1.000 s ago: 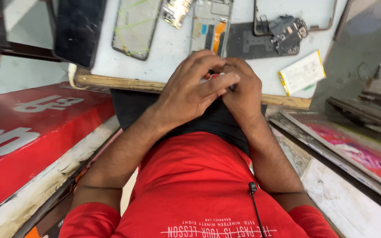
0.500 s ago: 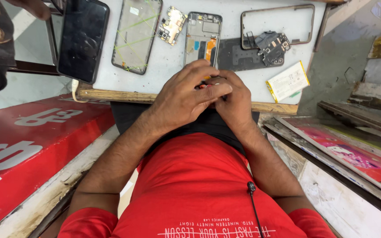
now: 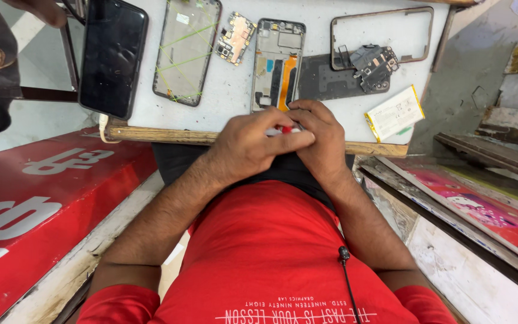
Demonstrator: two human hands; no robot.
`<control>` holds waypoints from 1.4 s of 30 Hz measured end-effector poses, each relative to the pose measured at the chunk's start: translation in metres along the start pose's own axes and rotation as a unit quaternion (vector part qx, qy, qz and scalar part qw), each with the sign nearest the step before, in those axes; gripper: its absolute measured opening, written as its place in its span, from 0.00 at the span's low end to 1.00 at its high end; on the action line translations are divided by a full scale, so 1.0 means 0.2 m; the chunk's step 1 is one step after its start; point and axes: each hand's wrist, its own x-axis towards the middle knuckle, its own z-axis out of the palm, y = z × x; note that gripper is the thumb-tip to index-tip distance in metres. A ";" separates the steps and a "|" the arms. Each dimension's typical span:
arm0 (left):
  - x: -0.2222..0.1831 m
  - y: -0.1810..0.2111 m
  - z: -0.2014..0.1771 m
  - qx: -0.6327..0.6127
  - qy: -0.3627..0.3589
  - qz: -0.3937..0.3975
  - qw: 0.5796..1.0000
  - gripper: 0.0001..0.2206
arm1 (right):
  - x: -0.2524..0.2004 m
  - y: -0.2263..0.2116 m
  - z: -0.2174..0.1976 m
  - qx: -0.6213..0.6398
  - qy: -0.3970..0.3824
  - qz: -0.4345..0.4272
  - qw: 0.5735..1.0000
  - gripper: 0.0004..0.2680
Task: The person assembles a smartphone by placing the motherboard and battery into the chassis, applying adhesive, and connecting internal components. The person uses a red-handled screwdriver and a small bottle of adhesive during the process.
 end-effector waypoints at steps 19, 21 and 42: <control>0.01 -0.08 0.01 -0.048 0.022 0.006 0.999 0.22 | 0.01 0.02 0.02 0.004 0.011 0.017 1.000 0.10; 0.02 -0.10 0.01 -0.017 0.032 0.005 0.999 0.22 | 0.02 0.02 0.02 0.009 0.010 0.018 1.000 0.10; -0.09 -0.02 0.11 -0.256 0.149 -0.104 0.950 0.26 | -0.06 -0.04 -0.09 0.098 -0.068 0.034 0.992 0.03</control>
